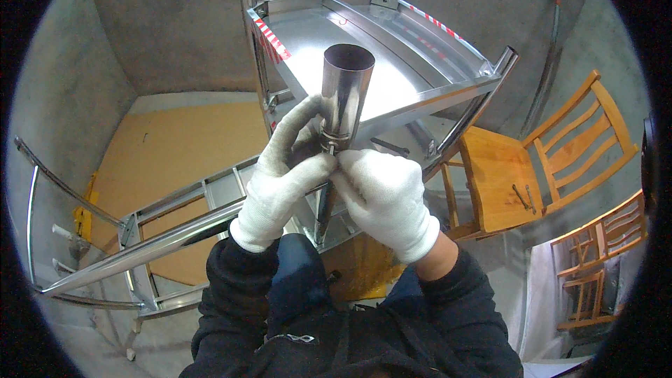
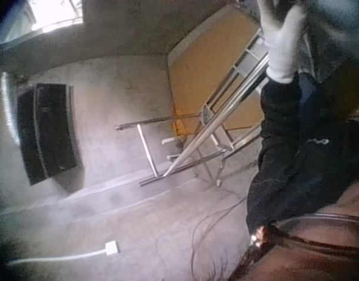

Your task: The person assembles a metal shelving unit by attaching a cylindrical metal pole to the frame. They use a wrench to tighten a bolt, securing the pole in place.

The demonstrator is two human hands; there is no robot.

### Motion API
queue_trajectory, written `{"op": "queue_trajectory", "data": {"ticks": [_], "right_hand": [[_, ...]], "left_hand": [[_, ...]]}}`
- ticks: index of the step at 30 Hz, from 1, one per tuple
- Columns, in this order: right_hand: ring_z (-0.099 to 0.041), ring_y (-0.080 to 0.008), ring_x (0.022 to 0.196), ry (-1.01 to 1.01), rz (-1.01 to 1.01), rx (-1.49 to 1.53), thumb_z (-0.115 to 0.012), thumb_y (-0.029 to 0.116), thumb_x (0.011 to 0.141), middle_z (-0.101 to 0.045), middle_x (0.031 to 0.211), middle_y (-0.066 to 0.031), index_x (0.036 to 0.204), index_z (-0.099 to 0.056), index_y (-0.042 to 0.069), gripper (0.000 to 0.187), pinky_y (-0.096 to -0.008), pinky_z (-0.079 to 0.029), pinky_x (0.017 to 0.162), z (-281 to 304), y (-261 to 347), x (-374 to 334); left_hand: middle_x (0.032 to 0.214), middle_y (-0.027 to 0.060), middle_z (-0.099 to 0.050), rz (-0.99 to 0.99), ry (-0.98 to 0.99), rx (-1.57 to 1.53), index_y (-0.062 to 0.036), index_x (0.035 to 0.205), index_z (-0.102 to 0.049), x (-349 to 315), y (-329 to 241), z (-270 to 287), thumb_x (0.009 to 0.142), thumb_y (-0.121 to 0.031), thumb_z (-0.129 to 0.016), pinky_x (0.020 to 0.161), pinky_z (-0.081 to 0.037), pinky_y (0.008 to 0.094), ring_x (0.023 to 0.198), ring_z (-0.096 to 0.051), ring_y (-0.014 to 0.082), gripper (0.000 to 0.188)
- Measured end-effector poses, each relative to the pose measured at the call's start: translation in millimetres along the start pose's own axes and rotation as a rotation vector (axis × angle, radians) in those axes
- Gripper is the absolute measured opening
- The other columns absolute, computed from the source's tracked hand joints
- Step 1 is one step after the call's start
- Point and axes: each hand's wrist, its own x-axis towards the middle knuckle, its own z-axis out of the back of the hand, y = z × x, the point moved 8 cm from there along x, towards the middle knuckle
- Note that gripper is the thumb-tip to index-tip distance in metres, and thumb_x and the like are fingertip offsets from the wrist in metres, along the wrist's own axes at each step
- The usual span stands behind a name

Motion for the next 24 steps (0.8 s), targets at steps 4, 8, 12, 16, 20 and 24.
{"op": "queue_trajectory", "data": {"ticks": [4, 8, 12, 16, 20, 24], "right_hand": [[-0.062, -0.0263, 0.056, 0.064, 0.069, -0.097, -0.067, 0.017, 0.082, -0.056, 0.063, -0.0074, 0.08, -0.057, 0.011, 0.012, -0.0384, -0.048, 0.05, 3.5, -0.7, 2.3], [-0.062, -0.0253, 0.056, 0.142, 0.151, -0.181, -0.065, 0.017, 0.081, -0.057, 0.063, -0.0068, 0.078, -0.057, 0.012, 0.01, -0.0383, -0.049, 0.05, 9.9, 4.0, 12.8], [-0.063, -0.0272, 0.056, 0.293, 0.234, -0.307, -0.063, 0.014, 0.078, -0.059, 0.062, -0.0062, 0.076, -0.058, 0.011, 0.006, -0.0393, -0.05, 0.051, 11.1, 2.6, 25.1], [-0.065, -0.0275, 0.062, 0.346, 0.232, -0.277, -0.061, 0.012, 0.078, -0.06, 0.067, -0.0079, 0.085, -0.059, 0.01, 0.008, -0.0402, -0.051, 0.054, 6.4, 0.0, 17.2], [-0.064, -0.029, 0.065, 0.225, 0.157, -0.096, -0.063, 0.014, 0.083, -0.06, 0.07, -0.0088, 0.087, -0.058, 0.009, 0.008, -0.0406, -0.05, 0.056, 6.1, -0.8, 0.1], [-0.064, -0.0312, 0.065, 0.155, -0.036, 0.086, -0.065, 0.017, 0.088, -0.06, 0.07, -0.0116, 0.091, -0.059, 0.007, 0.012, -0.0406, -0.049, 0.055, 1.0, -6.1, -15.7]], "left_hand": [[0.125, 0.0104, -0.056, 0.001, 0.002, -0.005, -0.0113, 0.15, -0.034, 0.0, 0.6, -1.6, 0.086, -0.004, -0.065, 0.098, -0.047, 0.0338, 0.114, -0.056, 0.0181, 0.071], [0.124, 0.0105, -0.056, -0.009, 0.008, 0.022, -0.0108, 0.149, -0.034, 0.7, -1.0, -1.0, 0.087, -0.004, -0.065, 0.097, -0.048, 0.0334, 0.113, -0.056, 0.018, 0.07], [0.124, 0.0106, -0.057, -0.004, 0.003, 0.032, -0.0103, 0.149, -0.034, 2.4, 0.7, -3.1, 0.087, -0.005, -0.064, 0.095, -0.049, 0.0333, 0.113, -0.056, 0.0178, 0.069], [0.123, 0.0104, -0.058, -0.02, 0.002, 0.008, -0.0095, 0.149, -0.035, 2.2, -0.7, -4.6, 0.089, -0.002, -0.06, 0.096, -0.049, 0.0328, 0.113, -0.056, 0.0174, 0.065], [0.123, 0.0104, -0.058, -0.064, -0.006, 0.017, -0.0091, 0.148, -0.037, 4.6, -1.0, 2.9, 0.094, -0.002, -0.056, 0.098, -0.047, 0.0314, 0.113, -0.056, 0.0167, 0.058], [0.123, 0.0107, -0.059, -0.1, 0.002, 0.033, -0.0088, 0.148, -0.037, 4.3, -0.4, -0.2, 0.096, -0.007, -0.057, 0.098, -0.047, 0.0315, 0.113, -0.056, 0.0165, 0.055]]}}
